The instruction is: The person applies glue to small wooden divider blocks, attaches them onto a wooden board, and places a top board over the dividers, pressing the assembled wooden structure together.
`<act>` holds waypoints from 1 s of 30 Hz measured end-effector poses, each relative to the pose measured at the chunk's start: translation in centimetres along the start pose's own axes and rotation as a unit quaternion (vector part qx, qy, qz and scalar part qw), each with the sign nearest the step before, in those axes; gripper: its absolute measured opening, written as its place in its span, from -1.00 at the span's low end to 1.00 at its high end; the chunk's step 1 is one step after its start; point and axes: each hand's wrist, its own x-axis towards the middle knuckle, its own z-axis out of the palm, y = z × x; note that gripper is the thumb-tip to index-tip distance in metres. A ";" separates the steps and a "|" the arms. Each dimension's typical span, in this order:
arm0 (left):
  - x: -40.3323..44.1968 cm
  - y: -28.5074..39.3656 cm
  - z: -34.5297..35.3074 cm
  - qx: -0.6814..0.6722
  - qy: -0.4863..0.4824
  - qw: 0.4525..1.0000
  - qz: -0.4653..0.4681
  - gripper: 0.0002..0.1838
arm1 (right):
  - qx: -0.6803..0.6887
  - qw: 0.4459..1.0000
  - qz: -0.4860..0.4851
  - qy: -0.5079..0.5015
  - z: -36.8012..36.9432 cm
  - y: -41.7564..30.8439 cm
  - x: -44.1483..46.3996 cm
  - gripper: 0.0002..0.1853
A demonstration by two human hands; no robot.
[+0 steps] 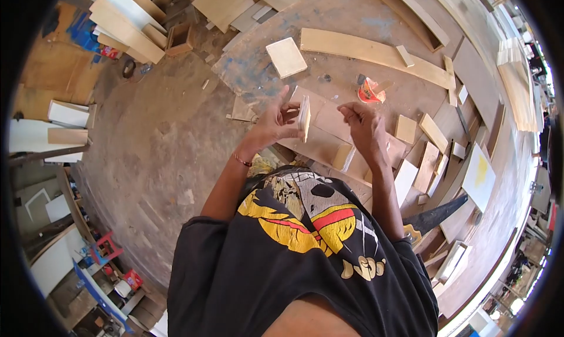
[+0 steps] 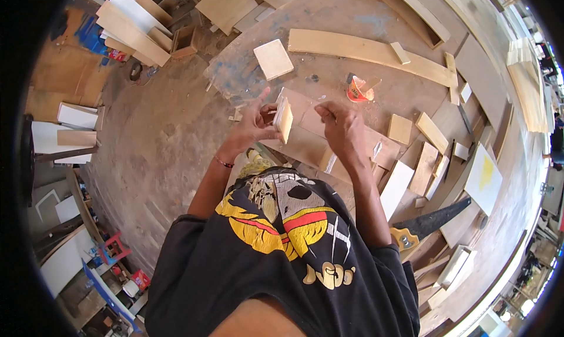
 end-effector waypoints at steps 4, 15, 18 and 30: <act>-1.1 -1.4 -0.6 0.026 -0.045 0.999 0.007 0.30 | 0.121 0.988 0.094 -0.025 1.5 -0.9 -3.6 -0.70; -1.3 -1.6 -0.8 0.098 -0.104 0.990 0.016 0.29 | 0.064 0.989 0.088 -0.106 7.8 1.6 -10.3 -0.29; -1.1 -1.8 -1.1 0.101 -0.118 0.988 0.011 0.29 | 0.011 0.997 0.066 -0.037 9.5 2.5 -10.9 -0.23; -0.7 -2.1 -0.8 0.103 -0.112 0.988 -0.022 0.32 | 0.002 0.993 0.082 0.080 12.1 3.0 -11.6 -0.26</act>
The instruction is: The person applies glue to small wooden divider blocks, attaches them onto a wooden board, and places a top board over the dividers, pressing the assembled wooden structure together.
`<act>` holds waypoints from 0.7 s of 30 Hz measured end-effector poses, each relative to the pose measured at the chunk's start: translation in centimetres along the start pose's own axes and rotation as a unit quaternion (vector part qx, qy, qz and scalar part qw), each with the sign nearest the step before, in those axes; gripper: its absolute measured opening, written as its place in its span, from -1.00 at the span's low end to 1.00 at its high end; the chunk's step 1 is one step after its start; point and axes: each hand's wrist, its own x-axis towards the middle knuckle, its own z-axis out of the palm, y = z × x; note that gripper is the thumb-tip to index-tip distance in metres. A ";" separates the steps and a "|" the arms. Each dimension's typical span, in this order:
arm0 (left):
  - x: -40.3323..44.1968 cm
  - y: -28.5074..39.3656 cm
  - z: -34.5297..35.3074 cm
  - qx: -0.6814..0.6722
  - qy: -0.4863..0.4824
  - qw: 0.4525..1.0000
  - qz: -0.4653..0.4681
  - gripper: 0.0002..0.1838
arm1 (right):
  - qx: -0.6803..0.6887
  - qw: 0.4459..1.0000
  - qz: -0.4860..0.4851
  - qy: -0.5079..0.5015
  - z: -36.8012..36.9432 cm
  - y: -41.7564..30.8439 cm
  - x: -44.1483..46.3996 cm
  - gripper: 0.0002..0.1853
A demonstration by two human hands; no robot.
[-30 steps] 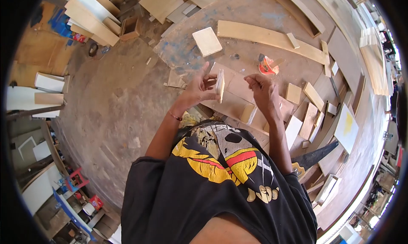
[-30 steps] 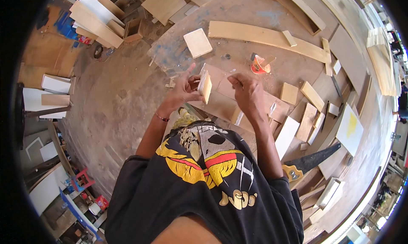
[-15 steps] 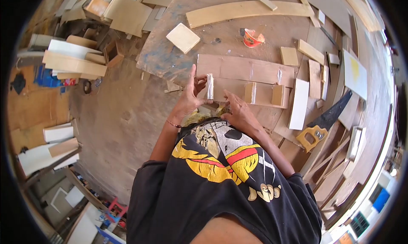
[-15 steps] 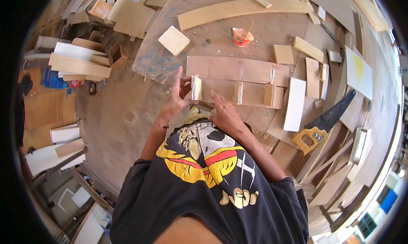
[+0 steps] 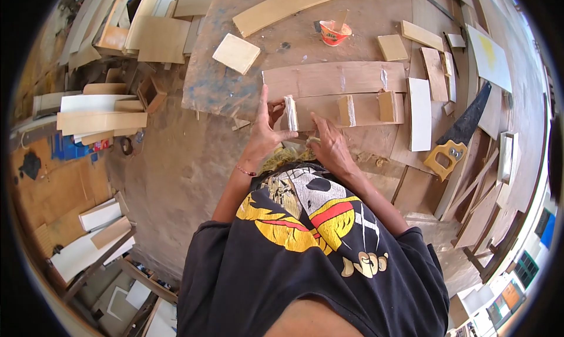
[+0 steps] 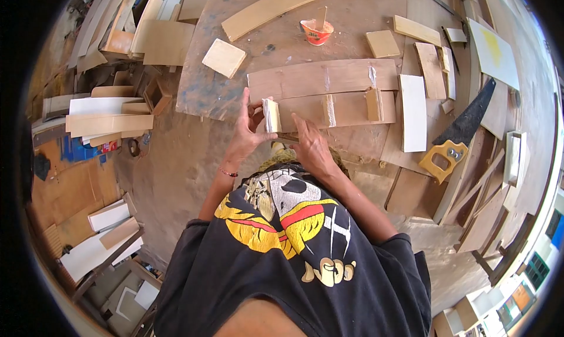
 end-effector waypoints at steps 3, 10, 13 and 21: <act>0.1 0.2 -0.3 0.017 -0.007 1.000 -0.008 0.32 | -0.004 1.000 -0.019 0.004 0.3 0.2 0.0 -0.20; 0.3 0.0 0.2 0.008 -0.007 0.999 -0.031 0.32 | 0.002 1.000 0.003 -0.001 0.3 0.0 0.3 -0.19; 0.3 0.0 0.2 0.041 -0.012 0.999 -0.008 0.30 | -0.014 1.000 -0.004 0.009 0.5 0.2 0.5 -0.16; -0.1 0.6 0.7 0.145 0.004 0.989 0.008 0.23 | 0.041 0.998 -0.039 -0.010 0.8 -0.5 3.2 0.12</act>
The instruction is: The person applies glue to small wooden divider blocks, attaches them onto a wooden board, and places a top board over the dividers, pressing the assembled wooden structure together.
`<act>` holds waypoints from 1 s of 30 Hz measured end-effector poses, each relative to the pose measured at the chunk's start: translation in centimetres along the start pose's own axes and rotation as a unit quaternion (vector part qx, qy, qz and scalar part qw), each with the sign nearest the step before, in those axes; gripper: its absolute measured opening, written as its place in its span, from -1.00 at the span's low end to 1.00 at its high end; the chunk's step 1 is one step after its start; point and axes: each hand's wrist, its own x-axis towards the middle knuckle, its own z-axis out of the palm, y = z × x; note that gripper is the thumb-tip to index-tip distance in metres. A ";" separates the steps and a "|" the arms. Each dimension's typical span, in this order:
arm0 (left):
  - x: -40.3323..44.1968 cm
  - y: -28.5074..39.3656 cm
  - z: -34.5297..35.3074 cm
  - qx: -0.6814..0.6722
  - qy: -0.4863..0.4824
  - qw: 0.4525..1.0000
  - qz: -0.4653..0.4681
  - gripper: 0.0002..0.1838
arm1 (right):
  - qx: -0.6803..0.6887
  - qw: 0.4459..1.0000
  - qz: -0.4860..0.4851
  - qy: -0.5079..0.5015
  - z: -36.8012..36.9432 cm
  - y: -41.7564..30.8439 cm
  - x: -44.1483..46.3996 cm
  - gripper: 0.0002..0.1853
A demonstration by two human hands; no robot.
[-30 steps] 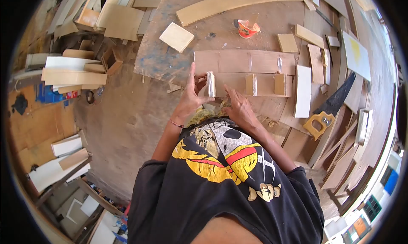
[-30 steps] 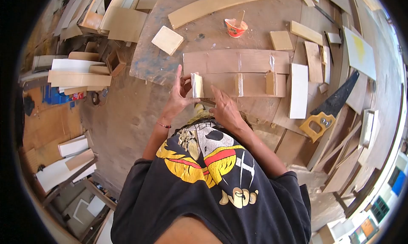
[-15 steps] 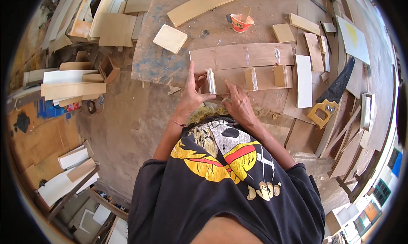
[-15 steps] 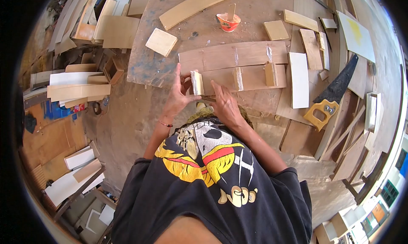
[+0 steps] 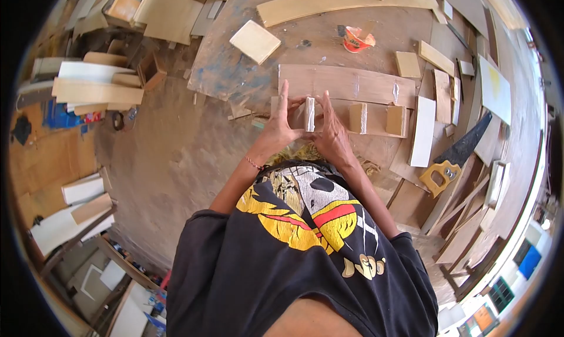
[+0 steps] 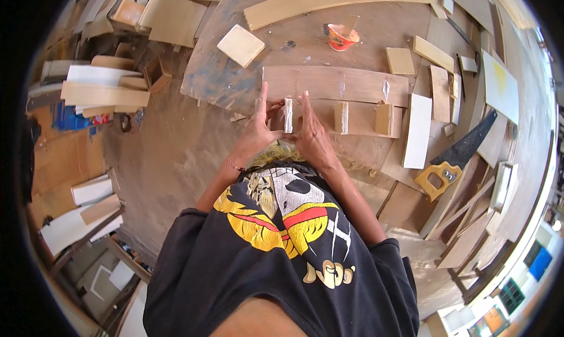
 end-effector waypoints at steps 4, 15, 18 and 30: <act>-0.1 0.1 0.1 0.030 0.016 0.999 0.031 0.25 | -0.017 0.999 -0.046 -0.010 0.1 -0.1 1.3 0.20; -0.7 0.0 -0.1 0.012 0.023 0.999 0.037 0.29 | -0.069 0.996 -0.032 -0.039 0.3 0.3 1.6 0.19; -0.8 0.1 -0.3 0.024 0.023 0.999 0.031 0.27 | -0.064 0.997 -0.025 -0.043 0.3 0.1 1.8 0.22; -0.3 -1.2 0.0 0.026 0.023 0.998 0.045 0.24 | -0.025 0.998 0.004 -0.060 0.0 0.5 1.9 0.25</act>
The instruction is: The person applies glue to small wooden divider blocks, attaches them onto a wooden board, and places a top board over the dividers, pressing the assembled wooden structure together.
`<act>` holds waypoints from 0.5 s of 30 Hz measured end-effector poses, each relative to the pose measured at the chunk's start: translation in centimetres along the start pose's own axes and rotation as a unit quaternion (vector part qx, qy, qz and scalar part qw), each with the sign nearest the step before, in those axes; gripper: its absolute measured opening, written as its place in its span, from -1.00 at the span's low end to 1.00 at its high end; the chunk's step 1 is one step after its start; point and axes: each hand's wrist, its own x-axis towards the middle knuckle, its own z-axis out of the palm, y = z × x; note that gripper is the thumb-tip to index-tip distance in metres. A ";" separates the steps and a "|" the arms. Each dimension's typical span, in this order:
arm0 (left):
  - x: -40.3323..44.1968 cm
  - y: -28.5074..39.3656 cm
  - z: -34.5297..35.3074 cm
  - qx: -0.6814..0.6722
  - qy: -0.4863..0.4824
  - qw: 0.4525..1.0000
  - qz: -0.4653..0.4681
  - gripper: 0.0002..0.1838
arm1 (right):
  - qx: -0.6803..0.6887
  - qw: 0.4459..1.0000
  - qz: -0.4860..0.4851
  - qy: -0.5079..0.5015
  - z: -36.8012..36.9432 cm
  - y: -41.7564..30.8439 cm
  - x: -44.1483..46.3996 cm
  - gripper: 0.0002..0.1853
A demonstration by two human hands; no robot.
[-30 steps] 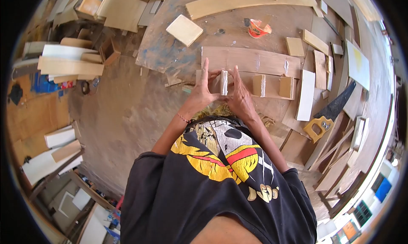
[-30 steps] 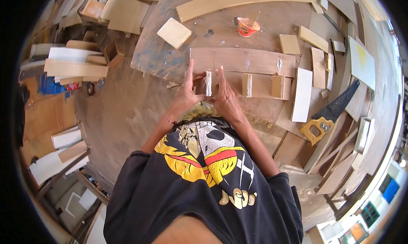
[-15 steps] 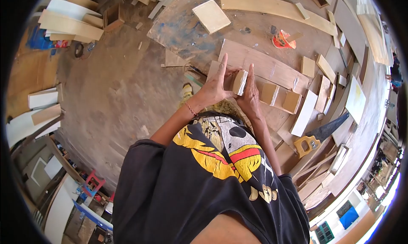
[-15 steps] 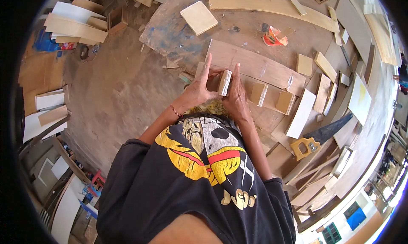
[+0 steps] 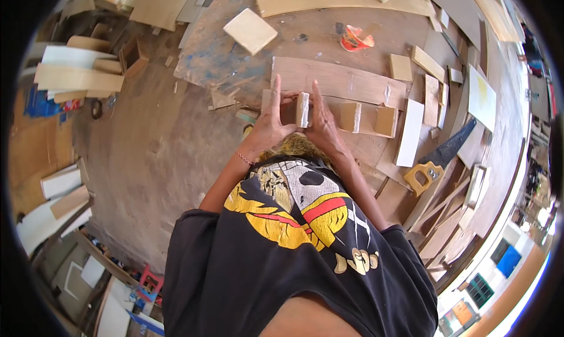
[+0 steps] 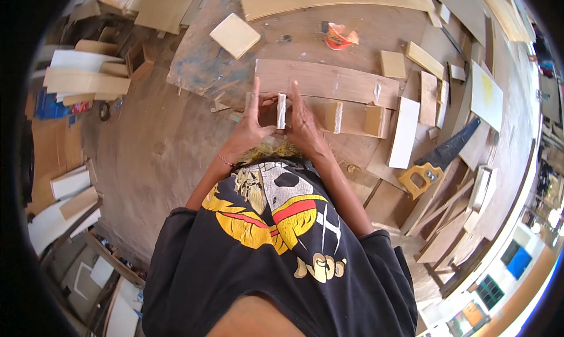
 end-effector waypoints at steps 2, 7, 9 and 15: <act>0.0 0.1 0.0 -0.015 -0.011 1.000 -0.009 0.25 | 0.003 1.000 -0.023 0.016 0.2 0.6 -0.1 0.25; 0.0 0.3 0.1 -0.026 -0.012 1.000 0.005 0.26 | -0.001 0.998 -0.064 0.022 0.3 1.0 -0.1 0.26; 0.1 0.0 0.2 -0.032 -0.018 0.999 0.017 0.26 | 0.003 0.999 -0.047 0.019 0.2 0.5 -0.2 0.26; 0.1 -0.3 0.2 -0.030 -0.026 0.999 0.021 0.25 | -0.024 0.996 -0.084 0.037 0.4 0.9 0.0 0.27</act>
